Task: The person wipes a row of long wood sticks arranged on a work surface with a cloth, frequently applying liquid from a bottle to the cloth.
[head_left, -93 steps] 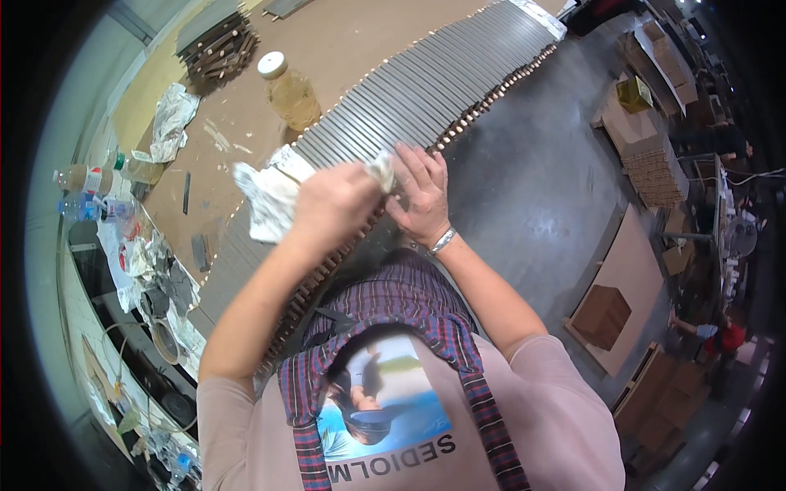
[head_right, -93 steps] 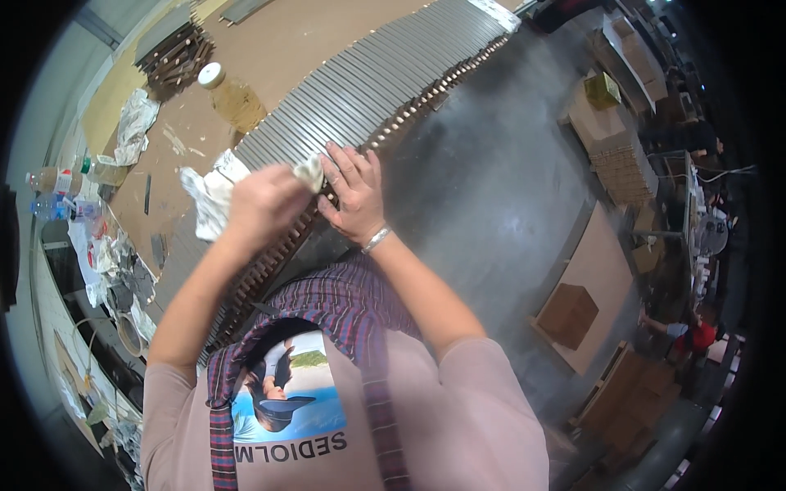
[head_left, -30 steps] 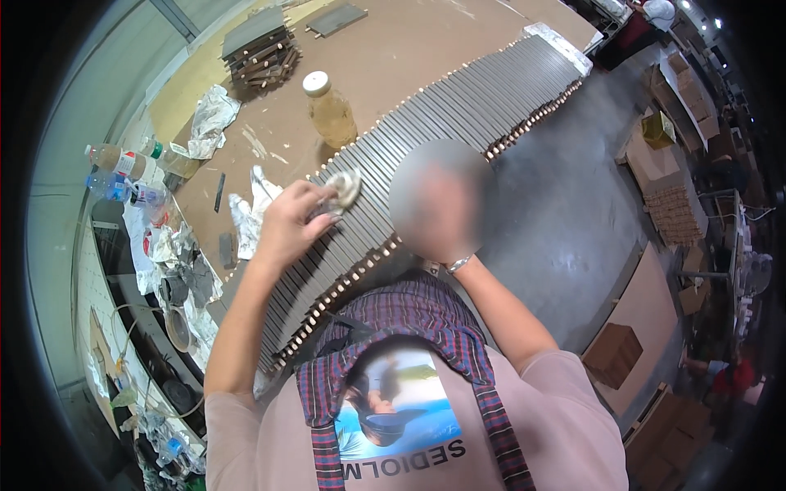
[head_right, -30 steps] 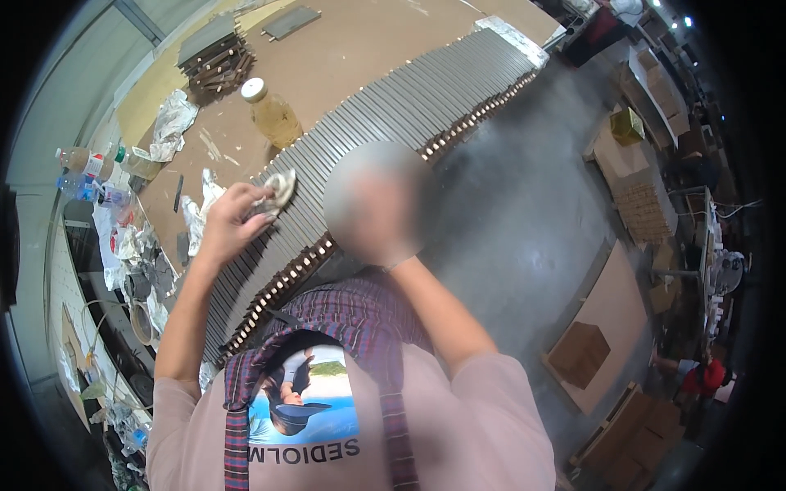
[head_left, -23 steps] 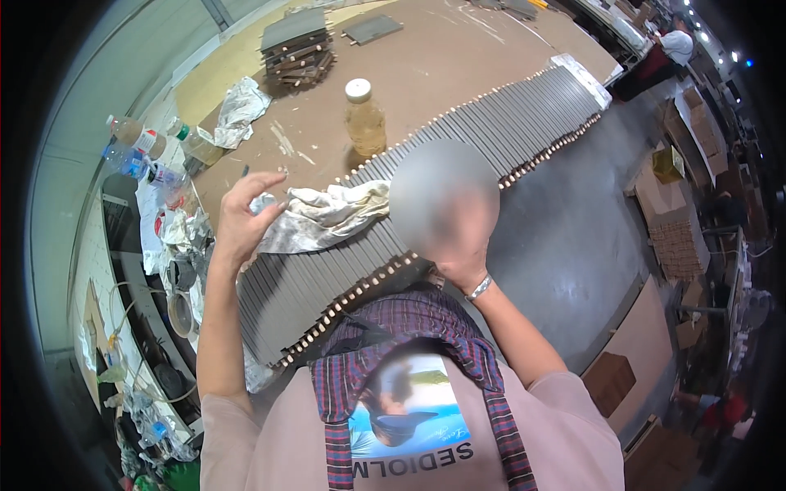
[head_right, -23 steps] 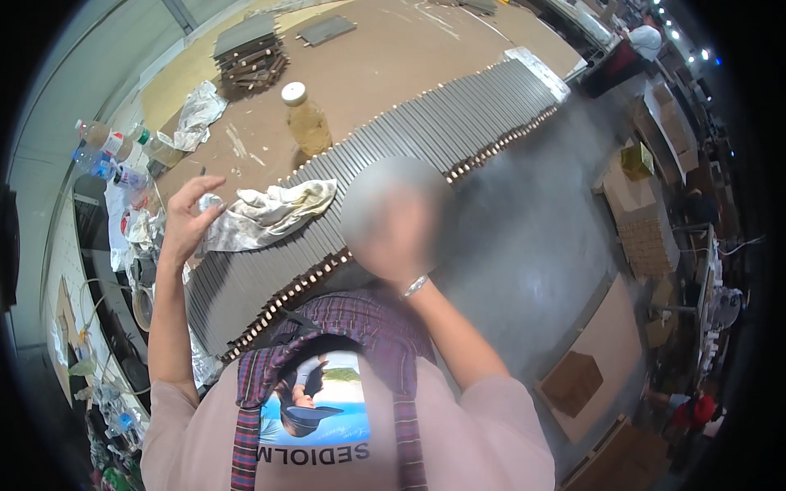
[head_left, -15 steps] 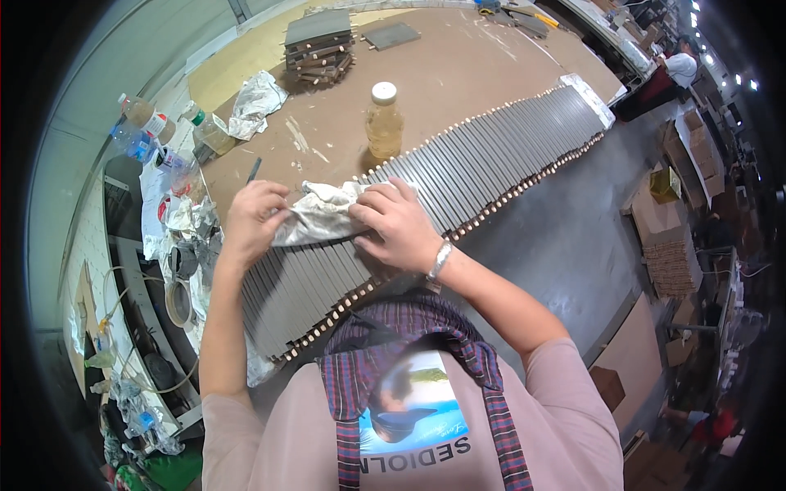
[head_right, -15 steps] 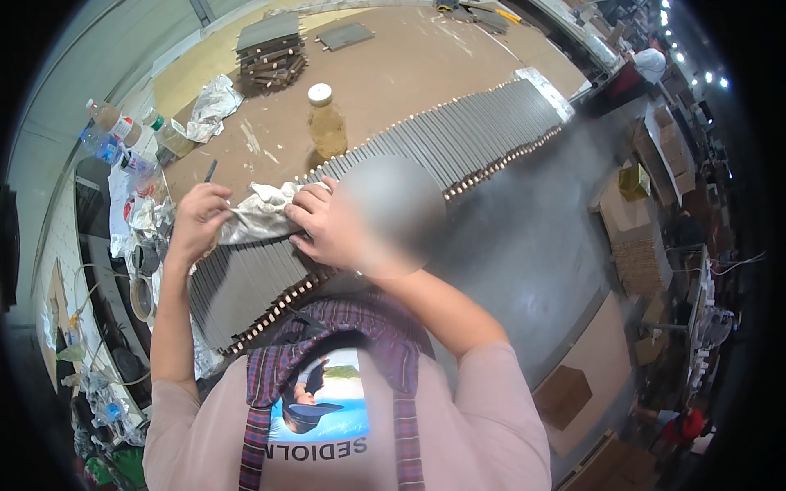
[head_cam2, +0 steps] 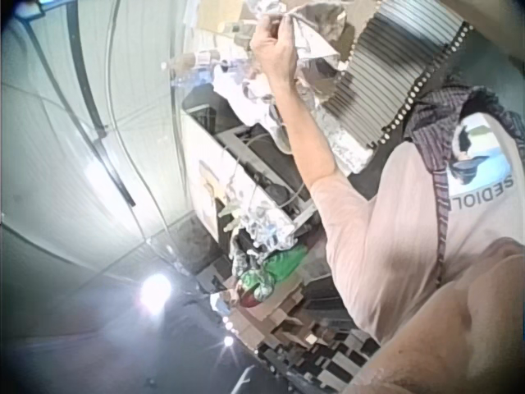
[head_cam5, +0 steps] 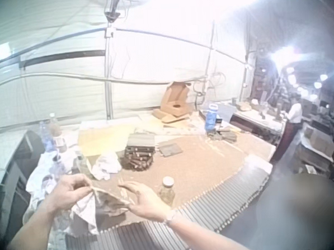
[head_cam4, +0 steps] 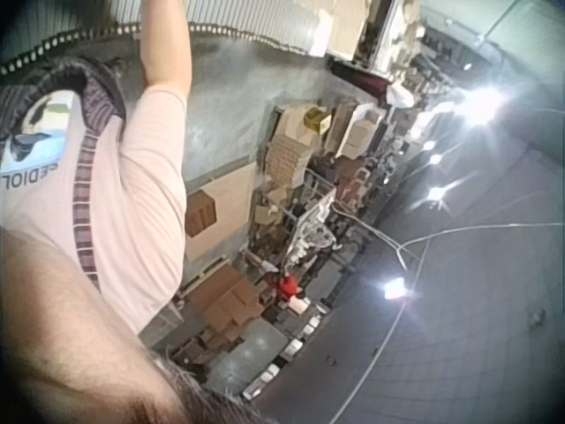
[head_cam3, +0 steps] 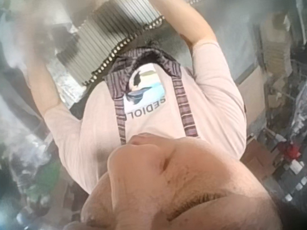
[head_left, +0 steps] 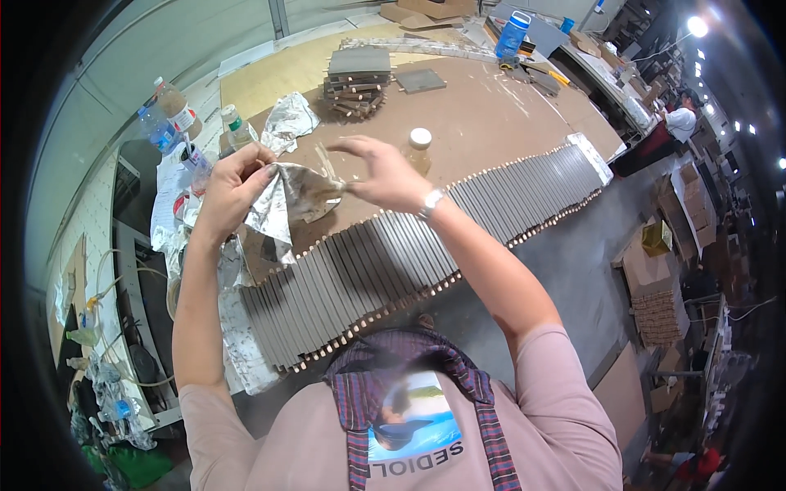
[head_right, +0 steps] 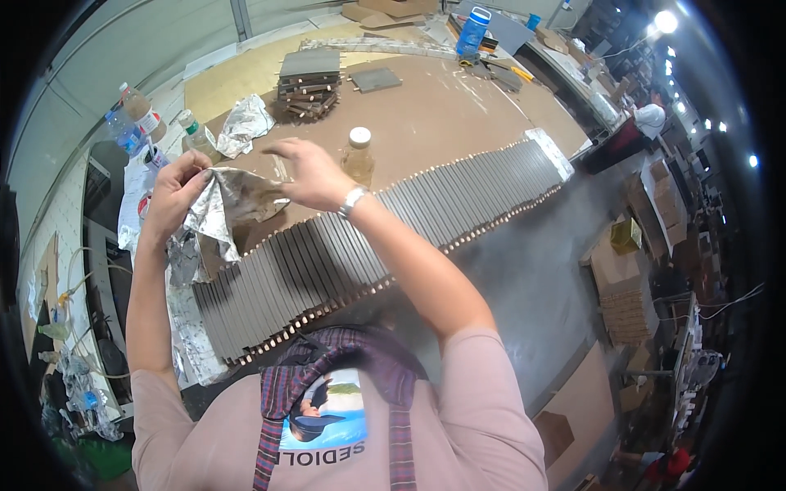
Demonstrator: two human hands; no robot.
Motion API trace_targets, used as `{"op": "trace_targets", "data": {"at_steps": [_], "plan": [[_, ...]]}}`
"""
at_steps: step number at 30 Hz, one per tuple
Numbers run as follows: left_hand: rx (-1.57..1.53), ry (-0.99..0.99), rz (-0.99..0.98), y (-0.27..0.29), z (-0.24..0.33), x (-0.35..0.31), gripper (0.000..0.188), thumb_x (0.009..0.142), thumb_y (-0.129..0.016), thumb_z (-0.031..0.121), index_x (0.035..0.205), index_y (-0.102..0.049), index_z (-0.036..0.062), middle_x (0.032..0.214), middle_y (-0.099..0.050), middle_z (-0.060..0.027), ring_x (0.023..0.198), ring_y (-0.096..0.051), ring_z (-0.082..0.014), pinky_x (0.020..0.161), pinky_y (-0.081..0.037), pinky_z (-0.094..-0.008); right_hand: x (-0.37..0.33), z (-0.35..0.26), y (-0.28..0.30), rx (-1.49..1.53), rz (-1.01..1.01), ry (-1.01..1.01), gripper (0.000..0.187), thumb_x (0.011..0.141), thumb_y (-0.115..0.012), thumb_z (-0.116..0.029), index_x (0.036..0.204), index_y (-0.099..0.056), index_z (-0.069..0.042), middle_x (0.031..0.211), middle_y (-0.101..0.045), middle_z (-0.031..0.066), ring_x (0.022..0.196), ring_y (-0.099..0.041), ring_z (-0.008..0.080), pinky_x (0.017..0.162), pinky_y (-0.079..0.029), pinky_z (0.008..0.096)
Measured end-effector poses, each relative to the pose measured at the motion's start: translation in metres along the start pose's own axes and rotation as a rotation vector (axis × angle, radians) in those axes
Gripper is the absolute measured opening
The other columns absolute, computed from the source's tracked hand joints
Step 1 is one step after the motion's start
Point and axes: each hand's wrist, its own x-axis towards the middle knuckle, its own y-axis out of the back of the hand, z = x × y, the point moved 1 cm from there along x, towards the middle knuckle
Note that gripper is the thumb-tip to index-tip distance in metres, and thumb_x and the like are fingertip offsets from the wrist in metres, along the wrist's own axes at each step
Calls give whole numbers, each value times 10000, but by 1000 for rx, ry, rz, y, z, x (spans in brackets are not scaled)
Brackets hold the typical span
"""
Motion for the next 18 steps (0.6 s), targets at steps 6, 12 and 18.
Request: {"op": "trace_targets", "data": {"at_steps": [6, 12, 18], "plan": [[120, 40, -79, 11, 15, 8, 64, 920, -662, 44, 960, -653, -5, 762, -564, 57, 711, -479, -23, 621, -386, -204, 41, -1, -41, 149, -220, -88, 431, 807, -760, -138, 1212, -684, -9, 1086, -720, 198, 1007, -694, 281, 922, -530, 354], [495, -137, 177, 0, 26, -15, 93, 821, -698, 26, 903, -696, -19, 715, -684, -117, 622, -662, -183, 604, -503, -304, 37, 13, -33, 90, -124, -214, 267, 805, -685, -64, 1056, -739, 12, 961, -720, 240, 884, -721, 327, 824, -555, 363], [282, -77, -60, -21, 37, -38, 122, 787, -737, 52, 884, -736, -22, 807, -733, -110, 737, -726, -179, 677, -543, -298, 30, 24, -22, 538, 16, -294, 229, 807, -547, 52, 954, -721, 77, 816, -728, 114, 725, -669, 167, 700, -542, 299]]}}
